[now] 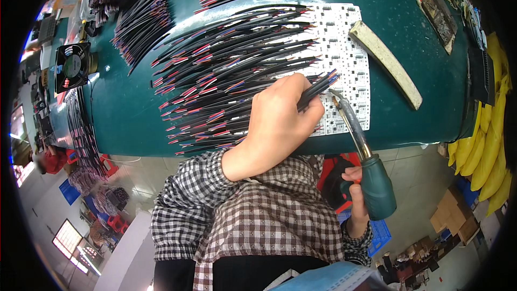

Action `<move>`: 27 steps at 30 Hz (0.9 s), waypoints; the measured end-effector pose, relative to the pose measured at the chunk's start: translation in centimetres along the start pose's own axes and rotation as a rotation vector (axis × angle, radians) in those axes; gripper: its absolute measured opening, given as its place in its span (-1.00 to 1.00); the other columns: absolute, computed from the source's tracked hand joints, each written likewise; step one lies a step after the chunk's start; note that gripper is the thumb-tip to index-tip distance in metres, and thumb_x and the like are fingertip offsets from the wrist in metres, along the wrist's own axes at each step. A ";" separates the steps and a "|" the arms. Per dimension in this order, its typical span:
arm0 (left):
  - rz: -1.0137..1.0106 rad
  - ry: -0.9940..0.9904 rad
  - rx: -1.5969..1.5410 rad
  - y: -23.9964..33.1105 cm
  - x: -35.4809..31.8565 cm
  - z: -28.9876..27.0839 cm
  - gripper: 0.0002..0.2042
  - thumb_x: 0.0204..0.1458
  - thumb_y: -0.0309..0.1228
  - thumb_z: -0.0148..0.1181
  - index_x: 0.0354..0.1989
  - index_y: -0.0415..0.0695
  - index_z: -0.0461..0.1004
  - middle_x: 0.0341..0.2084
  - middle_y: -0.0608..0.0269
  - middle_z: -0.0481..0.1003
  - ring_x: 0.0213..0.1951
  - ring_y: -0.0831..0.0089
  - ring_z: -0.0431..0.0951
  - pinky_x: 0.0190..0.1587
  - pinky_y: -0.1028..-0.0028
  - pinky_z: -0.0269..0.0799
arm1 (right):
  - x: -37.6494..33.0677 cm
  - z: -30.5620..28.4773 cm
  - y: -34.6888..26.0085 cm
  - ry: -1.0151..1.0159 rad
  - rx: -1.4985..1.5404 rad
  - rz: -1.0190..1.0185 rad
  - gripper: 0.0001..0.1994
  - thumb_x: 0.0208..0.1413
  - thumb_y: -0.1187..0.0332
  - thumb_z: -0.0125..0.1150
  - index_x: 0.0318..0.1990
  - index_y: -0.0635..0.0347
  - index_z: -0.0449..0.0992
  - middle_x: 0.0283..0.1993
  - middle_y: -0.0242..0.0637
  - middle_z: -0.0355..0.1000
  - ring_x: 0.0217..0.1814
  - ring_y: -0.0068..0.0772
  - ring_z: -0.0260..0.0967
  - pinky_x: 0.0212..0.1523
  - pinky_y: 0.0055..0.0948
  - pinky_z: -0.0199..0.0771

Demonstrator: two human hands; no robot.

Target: The person solders wires to LED strips and circuit boards using a soldering iron.

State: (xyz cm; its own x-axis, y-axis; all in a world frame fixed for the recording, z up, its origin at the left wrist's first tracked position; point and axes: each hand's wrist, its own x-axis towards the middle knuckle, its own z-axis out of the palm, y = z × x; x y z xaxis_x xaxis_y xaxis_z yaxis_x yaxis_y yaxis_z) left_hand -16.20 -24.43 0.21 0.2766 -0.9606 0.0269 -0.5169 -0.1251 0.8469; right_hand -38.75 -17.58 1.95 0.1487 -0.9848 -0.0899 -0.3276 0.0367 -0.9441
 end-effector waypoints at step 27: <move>-0.004 -0.105 0.066 0.5 0.6 -0.4 -0.86 -0.13 -0.48 0.21 -0.48 -0.28 0.39 -0.61 -0.03 0.43 -0.54 -0.02 0.48 -0.47 0.14 0.37 | 0.0 0.0 0.3 -0.001 -0.087 0.007 -0.75 -0.05 0.23 0.39 -0.32 0.22 0.60 -0.37 -0.27 0.57 -0.30 -0.28 0.50 -0.15 -0.33 0.46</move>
State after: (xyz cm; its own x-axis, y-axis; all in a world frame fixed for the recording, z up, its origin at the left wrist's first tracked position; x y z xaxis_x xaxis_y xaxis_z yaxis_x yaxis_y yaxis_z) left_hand -15.99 -24.96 0.89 0.1942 -0.9803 -0.0354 -0.5691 -0.1420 0.8099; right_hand -38.80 -17.57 1.66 0.1472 -0.9843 -0.0973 -0.4086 0.0291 -0.9122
